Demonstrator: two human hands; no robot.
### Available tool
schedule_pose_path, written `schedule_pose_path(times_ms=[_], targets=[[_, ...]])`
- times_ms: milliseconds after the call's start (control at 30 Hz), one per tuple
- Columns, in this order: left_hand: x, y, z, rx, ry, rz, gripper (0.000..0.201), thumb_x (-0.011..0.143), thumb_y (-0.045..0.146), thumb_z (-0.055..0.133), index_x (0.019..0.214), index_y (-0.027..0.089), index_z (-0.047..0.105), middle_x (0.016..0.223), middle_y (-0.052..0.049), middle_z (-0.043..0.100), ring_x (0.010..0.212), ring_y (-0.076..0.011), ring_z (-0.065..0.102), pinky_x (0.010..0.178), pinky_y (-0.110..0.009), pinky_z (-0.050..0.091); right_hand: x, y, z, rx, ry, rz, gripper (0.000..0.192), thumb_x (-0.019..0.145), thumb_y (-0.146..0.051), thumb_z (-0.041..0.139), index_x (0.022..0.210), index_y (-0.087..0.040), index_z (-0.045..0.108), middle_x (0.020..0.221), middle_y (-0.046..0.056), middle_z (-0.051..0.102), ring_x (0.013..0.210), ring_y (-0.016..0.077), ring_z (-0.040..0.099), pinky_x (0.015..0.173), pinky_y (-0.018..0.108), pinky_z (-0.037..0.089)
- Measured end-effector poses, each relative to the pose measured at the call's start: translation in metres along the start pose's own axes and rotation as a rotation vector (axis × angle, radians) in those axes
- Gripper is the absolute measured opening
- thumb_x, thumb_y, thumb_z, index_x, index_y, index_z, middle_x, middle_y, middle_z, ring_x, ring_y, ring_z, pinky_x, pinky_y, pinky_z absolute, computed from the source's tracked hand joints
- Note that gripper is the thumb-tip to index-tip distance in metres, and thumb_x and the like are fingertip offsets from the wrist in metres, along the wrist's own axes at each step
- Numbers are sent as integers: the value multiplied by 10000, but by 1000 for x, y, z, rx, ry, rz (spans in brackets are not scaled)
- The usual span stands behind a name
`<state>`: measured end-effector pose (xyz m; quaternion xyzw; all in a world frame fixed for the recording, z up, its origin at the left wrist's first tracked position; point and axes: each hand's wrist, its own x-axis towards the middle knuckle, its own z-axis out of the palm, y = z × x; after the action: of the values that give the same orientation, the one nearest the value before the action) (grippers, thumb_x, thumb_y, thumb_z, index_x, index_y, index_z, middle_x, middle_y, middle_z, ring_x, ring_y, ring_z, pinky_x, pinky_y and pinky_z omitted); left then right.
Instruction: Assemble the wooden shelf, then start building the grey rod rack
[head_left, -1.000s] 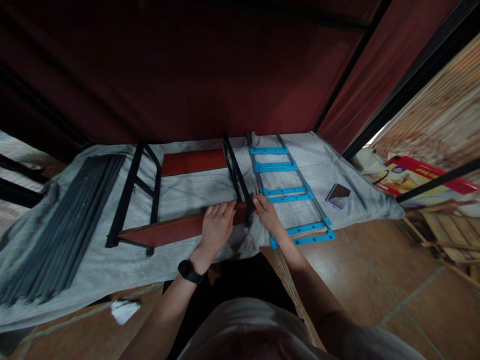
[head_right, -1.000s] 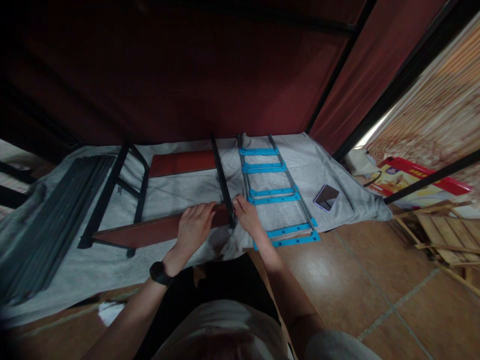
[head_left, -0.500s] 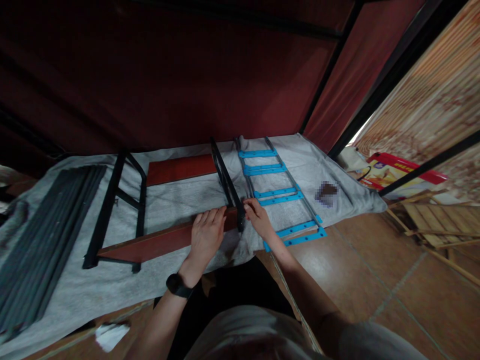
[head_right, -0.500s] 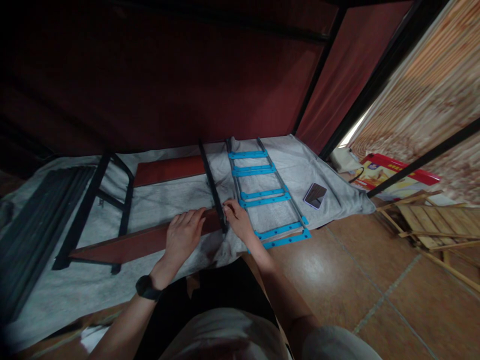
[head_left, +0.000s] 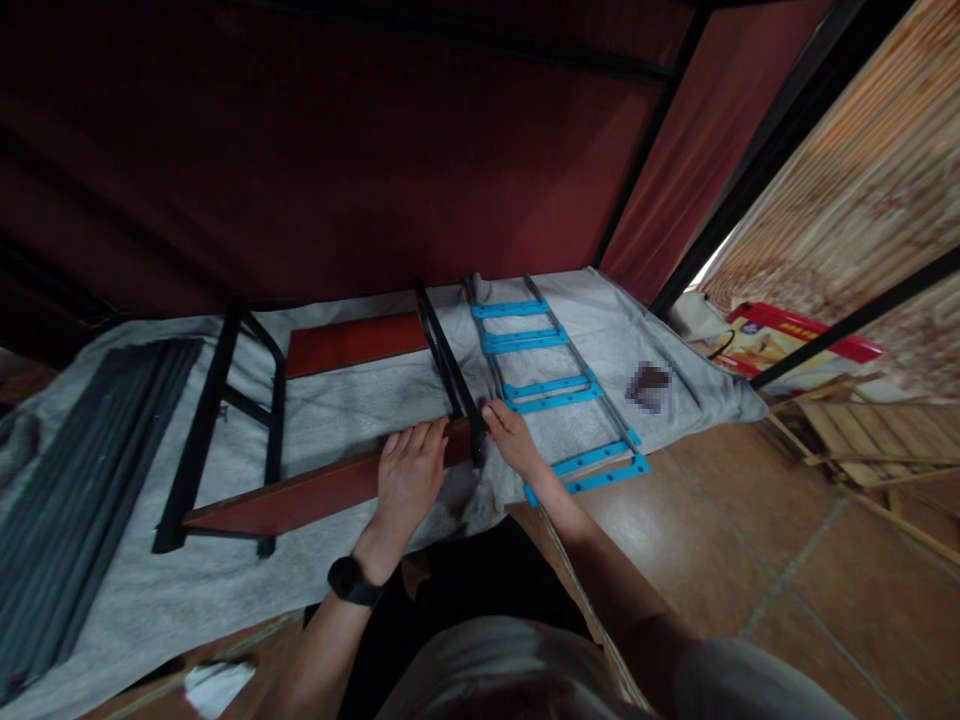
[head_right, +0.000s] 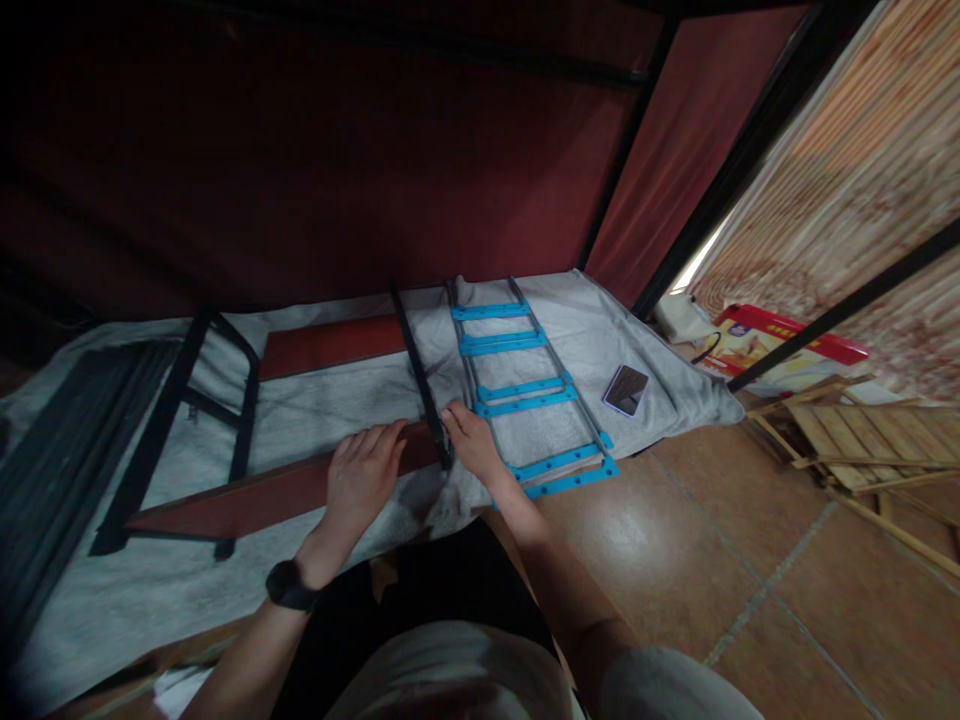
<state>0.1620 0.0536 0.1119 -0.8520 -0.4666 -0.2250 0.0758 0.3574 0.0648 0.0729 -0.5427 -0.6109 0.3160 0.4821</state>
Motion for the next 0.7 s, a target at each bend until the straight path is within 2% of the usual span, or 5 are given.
schedule_pose_path(times_ms=[300,500,600,700], targets=[[1,2,-1,1,1,1,346,995,258,421,1264,140,605,1002,-103,697,898,-256,607,823,-399,414,3,-3,1,114,-15,26,377,993,-513,408,724,-249,412,604,-48,405,568,136,440,566,283,342],[0,0,0,-6,12,4,341,994,254,430,1268,142,600,1010,-98,698,899,-253,607,819,-396,410,0,-5,4,82,29,36,377,997,-504,407,720,-248,419,604,-42,424,572,141,464,574,287,355],[0,0,0,-12,6,5,348,995,251,421,1276,142,595,1006,-106,698,894,-256,611,809,-398,406,-5,-4,4,87,67,26,300,1008,-466,395,822,-247,480,645,-38,473,602,144,511,602,283,387],[0,0,-2,-20,1,6,345,994,246,420,1270,139,597,1008,-110,699,898,-260,613,804,-398,403,-8,-2,2,89,50,3,231,1007,-428,398,941,-245,522,687,-37,494,619,143,526,615,274,410]])
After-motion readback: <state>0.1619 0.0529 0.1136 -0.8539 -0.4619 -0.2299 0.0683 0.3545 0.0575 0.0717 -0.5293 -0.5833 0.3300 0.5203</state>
